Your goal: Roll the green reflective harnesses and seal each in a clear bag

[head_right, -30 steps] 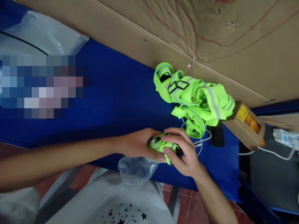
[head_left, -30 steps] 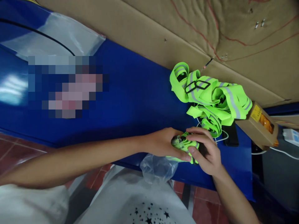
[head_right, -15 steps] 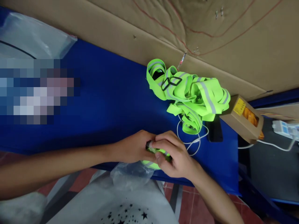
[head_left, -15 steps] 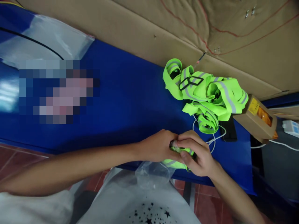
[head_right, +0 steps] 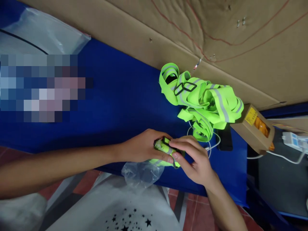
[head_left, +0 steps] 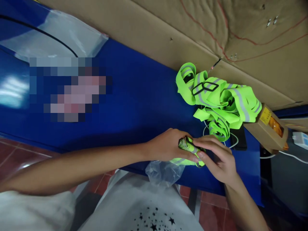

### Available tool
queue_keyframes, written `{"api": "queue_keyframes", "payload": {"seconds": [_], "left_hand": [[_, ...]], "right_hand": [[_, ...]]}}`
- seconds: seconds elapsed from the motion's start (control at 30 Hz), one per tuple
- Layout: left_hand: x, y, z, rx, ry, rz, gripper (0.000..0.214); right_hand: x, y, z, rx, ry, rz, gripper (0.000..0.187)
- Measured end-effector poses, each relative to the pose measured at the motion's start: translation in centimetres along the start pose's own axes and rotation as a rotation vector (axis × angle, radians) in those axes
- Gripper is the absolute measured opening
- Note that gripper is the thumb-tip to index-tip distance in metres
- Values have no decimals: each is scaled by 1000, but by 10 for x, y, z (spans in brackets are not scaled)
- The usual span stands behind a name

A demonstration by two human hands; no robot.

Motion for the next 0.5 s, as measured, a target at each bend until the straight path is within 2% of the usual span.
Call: {"api": "queue_keyframes", "payload": {"seconds": [0.13,0.3,0.4,0.5], "left_hand": [[6,6,1,-5,33,-67,46],[14,8,0,6,72,-33,45],[15,4,-2,39,49,62,46],[13,-4,-4,87,27,154,38]], "right_hand": [[4,-3,-2,-19,13,62,42],[5,-1,-2,-16,93,149,35],[6,3,0,-20,101,90,34],[8,4,2,21,48,-21,30]]}}
Point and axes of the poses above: each hand's wrist, its own z-axis towards the middle knuckle, its own x-axis out of the palm, y = z × x, the point moved 1 cm from there along z, towards the middle knuckle, and after that the axes turned 8 degrees about x, right-handed, at the moved point
